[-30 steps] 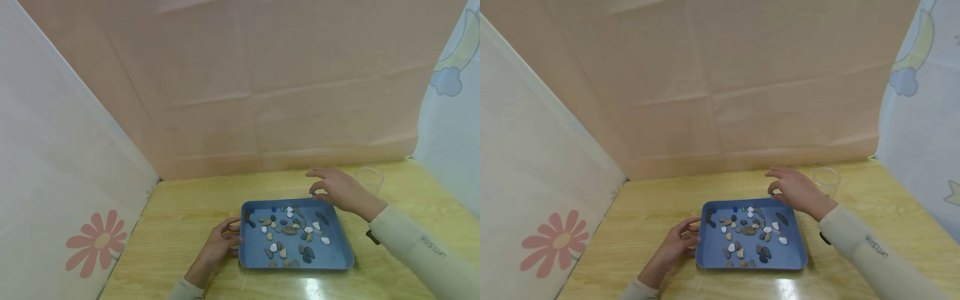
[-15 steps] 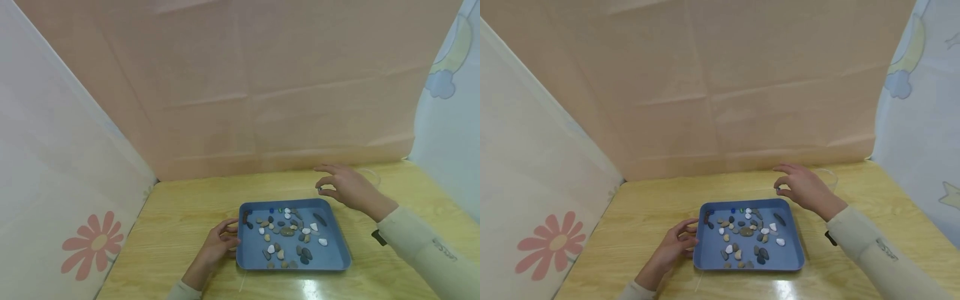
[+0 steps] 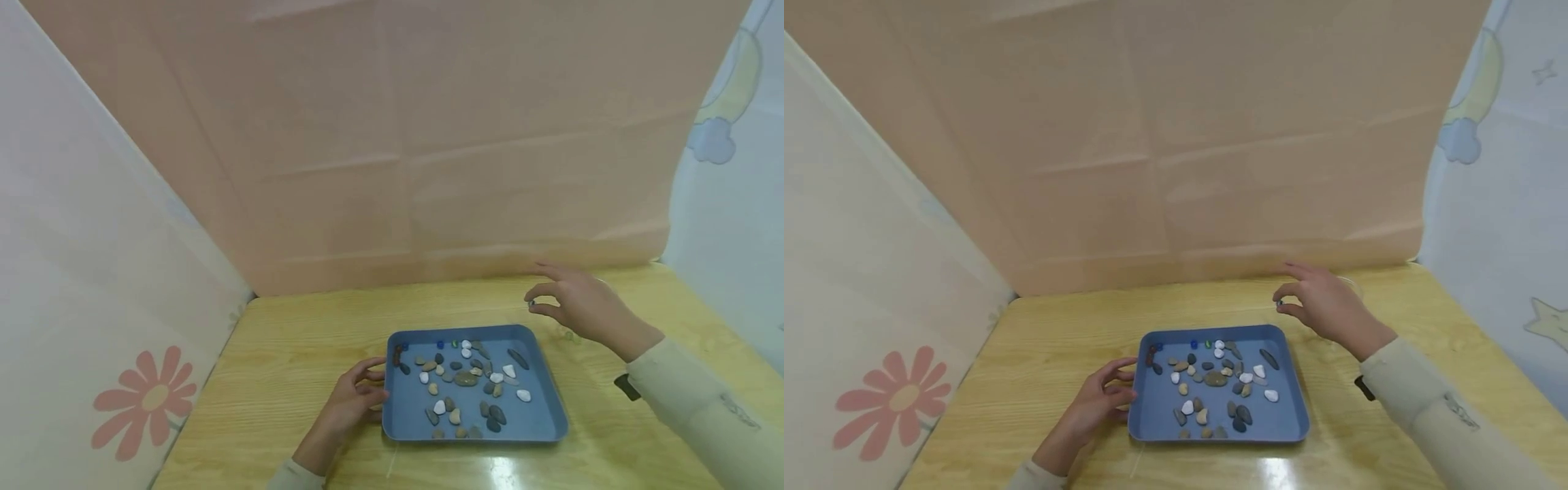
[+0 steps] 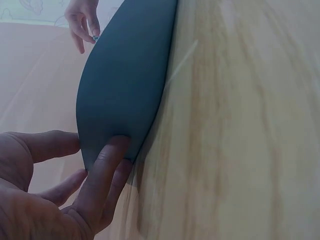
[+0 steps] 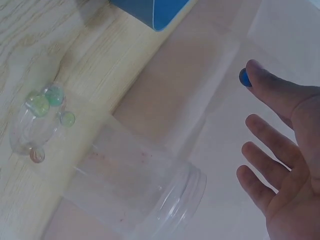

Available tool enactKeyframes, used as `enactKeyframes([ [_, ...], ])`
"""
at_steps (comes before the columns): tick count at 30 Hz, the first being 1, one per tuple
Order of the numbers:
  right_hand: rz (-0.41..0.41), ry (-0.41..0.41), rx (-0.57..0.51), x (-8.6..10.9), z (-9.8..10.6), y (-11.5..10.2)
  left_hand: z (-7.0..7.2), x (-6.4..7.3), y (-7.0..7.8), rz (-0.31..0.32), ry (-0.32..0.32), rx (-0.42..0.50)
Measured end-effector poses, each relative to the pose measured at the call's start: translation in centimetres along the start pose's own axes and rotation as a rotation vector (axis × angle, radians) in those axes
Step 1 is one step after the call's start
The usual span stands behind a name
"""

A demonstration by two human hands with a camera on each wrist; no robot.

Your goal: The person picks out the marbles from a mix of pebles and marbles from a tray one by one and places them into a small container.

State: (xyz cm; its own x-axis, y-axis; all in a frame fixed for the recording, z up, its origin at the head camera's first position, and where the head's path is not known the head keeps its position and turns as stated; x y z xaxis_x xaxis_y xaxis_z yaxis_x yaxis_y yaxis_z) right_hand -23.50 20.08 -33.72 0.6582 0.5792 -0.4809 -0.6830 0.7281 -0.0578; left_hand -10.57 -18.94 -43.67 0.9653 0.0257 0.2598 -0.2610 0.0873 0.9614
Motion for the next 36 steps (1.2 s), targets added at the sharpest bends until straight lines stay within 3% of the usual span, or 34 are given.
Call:
enactKeyframes([
  [7,-0.045,0.035,-0.027,0.7,0.4,0.8,-0.1,0.0,-0.1,0.024,0.001,0.007],
  [26,-0.107,0.120,-0.020,2.4,1.4,4.1,-0.3,-0.2,-0.1,0.010,-0.003,0.020],
  [36,-0.174,0.094,-0.008,2.6,1.7,5.0,-0.4,-0.2,0.0,0.002,0.003,0.019],
])
Point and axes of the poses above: each hand's wrist, its own x-axis away from the middle knuckle, its own z-axis out of the back of the hand, y = z × x, the point moved 1 cm from there along -x, towards the middle knuckle, and after that the axes turned 8 degrees about y, right-handed, at the moved point
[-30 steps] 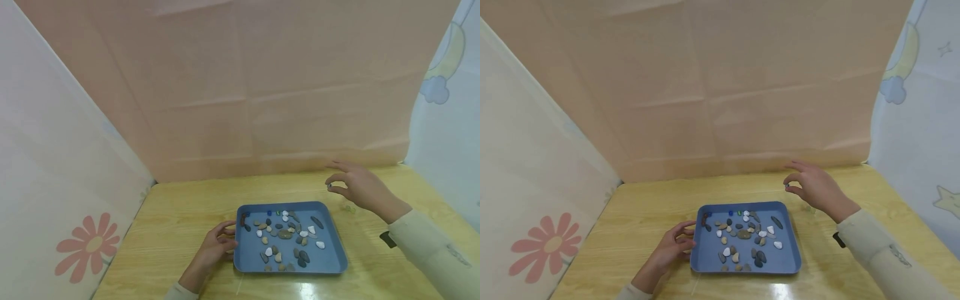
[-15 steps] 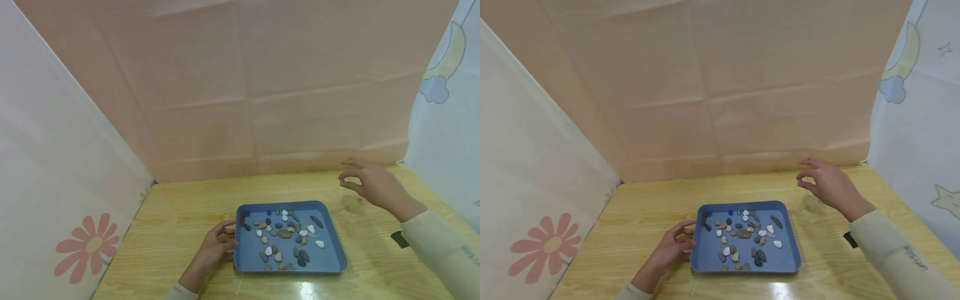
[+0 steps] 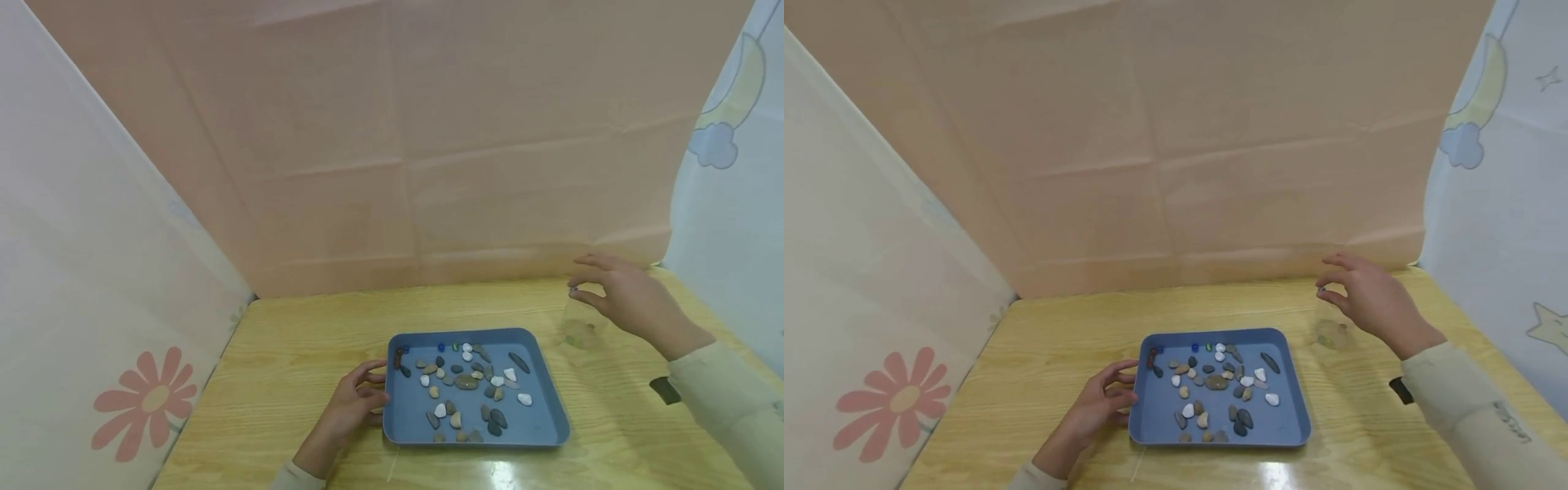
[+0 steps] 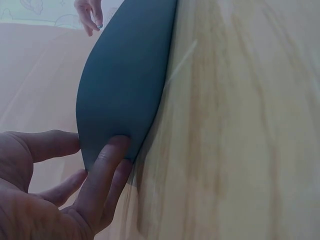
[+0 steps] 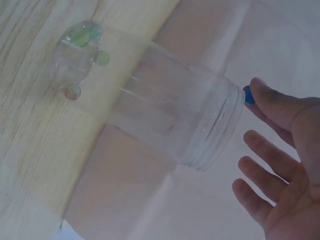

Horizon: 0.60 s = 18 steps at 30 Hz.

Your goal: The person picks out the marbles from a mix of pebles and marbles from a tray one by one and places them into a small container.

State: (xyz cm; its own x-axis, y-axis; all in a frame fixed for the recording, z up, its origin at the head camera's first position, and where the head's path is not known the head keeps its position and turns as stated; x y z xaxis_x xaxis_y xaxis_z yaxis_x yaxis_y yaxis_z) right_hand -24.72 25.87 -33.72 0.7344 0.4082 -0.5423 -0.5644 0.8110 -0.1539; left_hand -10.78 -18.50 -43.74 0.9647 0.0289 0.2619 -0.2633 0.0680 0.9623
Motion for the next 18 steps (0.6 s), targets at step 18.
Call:
enactKeyframes([
  [18,-0.030,0.002,0.020,0.26,0.40,0.62,0.21,0.03,0.00,-0.006,0.011,-0.035],
])
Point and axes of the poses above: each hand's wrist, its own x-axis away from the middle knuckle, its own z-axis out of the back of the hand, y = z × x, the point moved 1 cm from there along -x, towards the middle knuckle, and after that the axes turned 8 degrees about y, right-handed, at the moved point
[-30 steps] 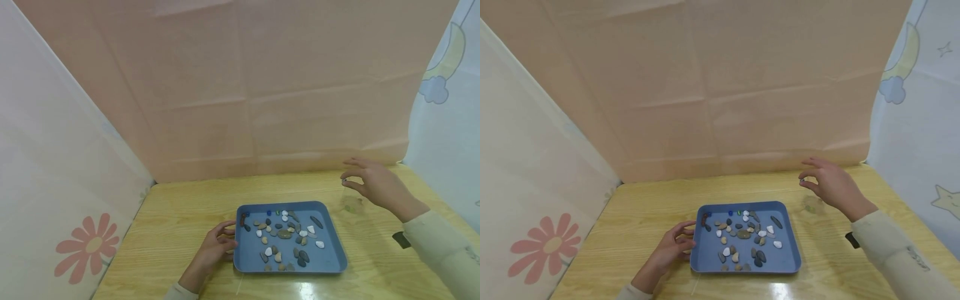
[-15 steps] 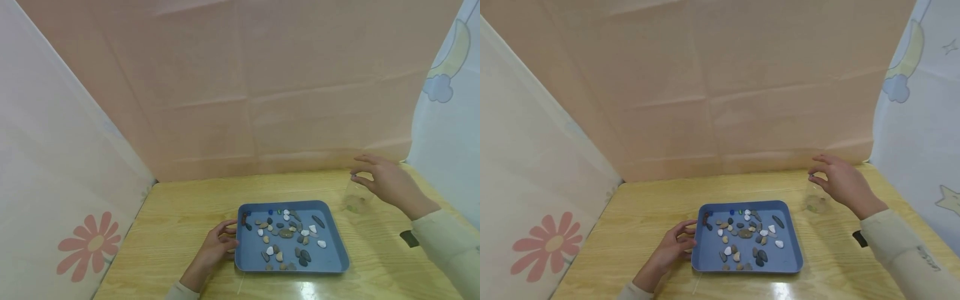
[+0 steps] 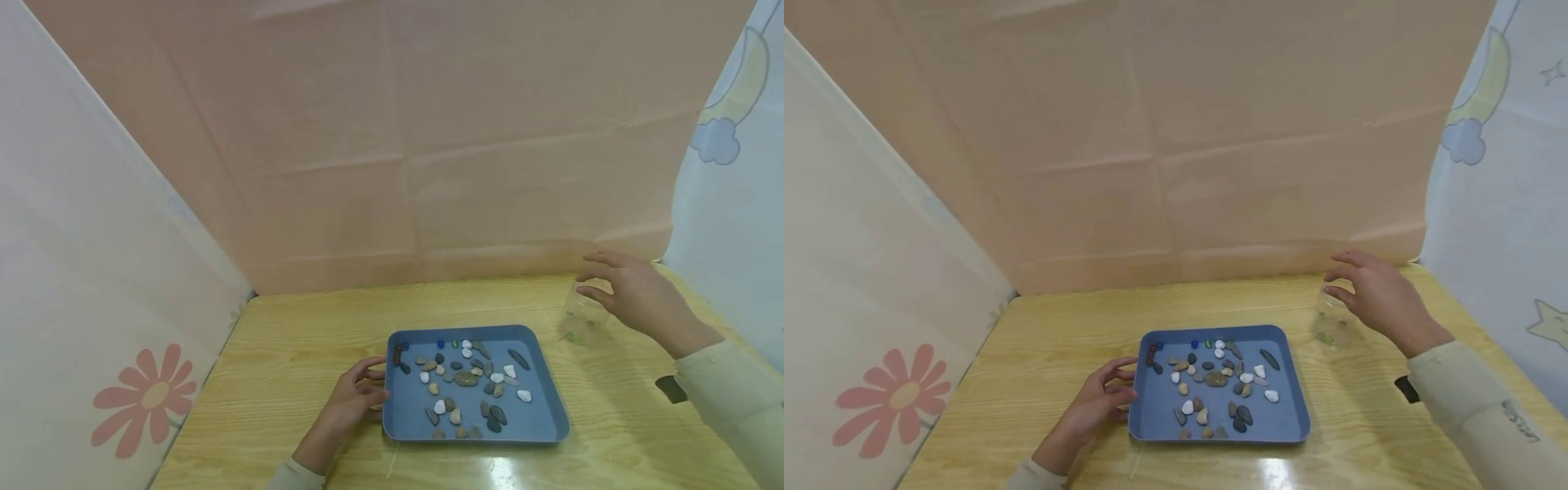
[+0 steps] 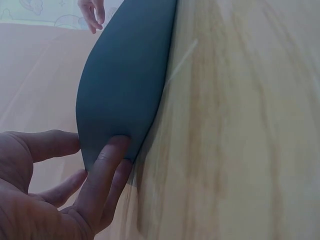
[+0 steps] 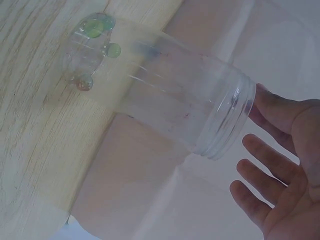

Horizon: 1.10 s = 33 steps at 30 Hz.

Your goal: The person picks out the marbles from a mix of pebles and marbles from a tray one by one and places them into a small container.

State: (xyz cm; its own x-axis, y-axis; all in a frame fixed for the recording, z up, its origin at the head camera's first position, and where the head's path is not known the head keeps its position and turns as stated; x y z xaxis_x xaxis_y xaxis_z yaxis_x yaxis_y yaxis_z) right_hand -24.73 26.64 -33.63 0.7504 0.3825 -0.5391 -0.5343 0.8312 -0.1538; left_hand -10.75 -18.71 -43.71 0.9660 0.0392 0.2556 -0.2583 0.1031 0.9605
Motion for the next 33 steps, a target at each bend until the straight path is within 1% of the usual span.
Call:
enactKeyframes([
  [6,-0.006,0.015,-0.012,0.0,0.0,-0.3,-0.1,0.0,0.1,0.007,-0.001,-0.003],
  [15,0.013,0.059,-0.048,0.6,-0.2,-1.3,-0.3,-0.1,0.0,0.005,-0.003,-0.010],
  [21,0.075,0.088,-0.057,0.3,-0.6,-2.9,-0.3,-0.2,0.0,-0.001,-0.004,-0.008],
  [29,0.104,0.076,-0.048,-0.8,-0.8,-5.3,-0.5,-0.2,-0.2,-0.002,-0.008,-0.002],
  [33,0.104,0.040,-0.057,-1.5,-1.3,-6.7,-0.4,-0.1,-0.1,-0.007,-0.009,0.003],
])
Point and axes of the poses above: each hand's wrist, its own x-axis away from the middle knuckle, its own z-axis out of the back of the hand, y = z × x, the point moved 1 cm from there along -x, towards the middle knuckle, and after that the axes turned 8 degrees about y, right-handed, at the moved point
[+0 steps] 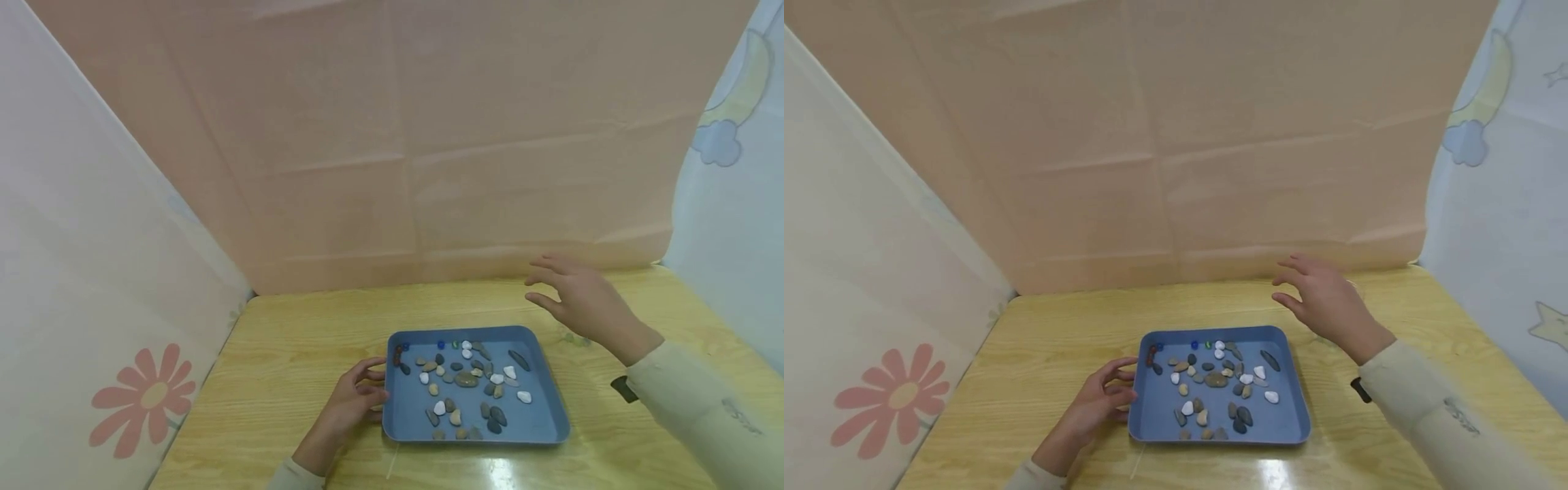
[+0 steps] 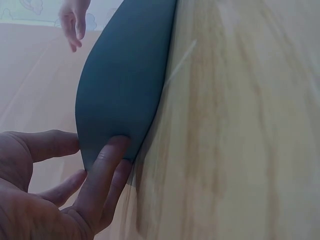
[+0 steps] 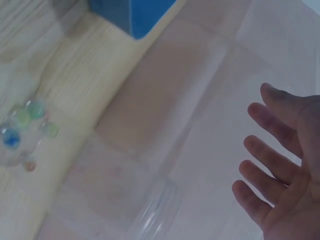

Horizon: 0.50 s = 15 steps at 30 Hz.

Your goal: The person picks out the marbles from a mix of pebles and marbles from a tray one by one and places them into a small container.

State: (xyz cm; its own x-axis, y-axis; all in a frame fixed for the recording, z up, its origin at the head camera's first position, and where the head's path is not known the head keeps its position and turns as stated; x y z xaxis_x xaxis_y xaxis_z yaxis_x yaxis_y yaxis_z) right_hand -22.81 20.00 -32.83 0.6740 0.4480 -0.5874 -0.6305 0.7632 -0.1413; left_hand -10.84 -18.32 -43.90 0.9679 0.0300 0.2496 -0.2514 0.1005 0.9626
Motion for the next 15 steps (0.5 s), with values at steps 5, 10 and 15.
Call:
enactKeyframes([
  [5,0.000,-0.047,-0.033,-1.1,-0.9,-2.3,0.1,0.2,0.1,-0.003,0.002,-0.004],
  [10,0.013,-0.078,-0.045,-2.4,-1.9,-4.4,0.1,0.3,0.3,-0.007,0.006,-0.013],
  [15,0.026,-0.091,-0.053,-3.2,-2.7,-5.9,0.0,0.3,0.4,0.000,-0.015,0.018],
])
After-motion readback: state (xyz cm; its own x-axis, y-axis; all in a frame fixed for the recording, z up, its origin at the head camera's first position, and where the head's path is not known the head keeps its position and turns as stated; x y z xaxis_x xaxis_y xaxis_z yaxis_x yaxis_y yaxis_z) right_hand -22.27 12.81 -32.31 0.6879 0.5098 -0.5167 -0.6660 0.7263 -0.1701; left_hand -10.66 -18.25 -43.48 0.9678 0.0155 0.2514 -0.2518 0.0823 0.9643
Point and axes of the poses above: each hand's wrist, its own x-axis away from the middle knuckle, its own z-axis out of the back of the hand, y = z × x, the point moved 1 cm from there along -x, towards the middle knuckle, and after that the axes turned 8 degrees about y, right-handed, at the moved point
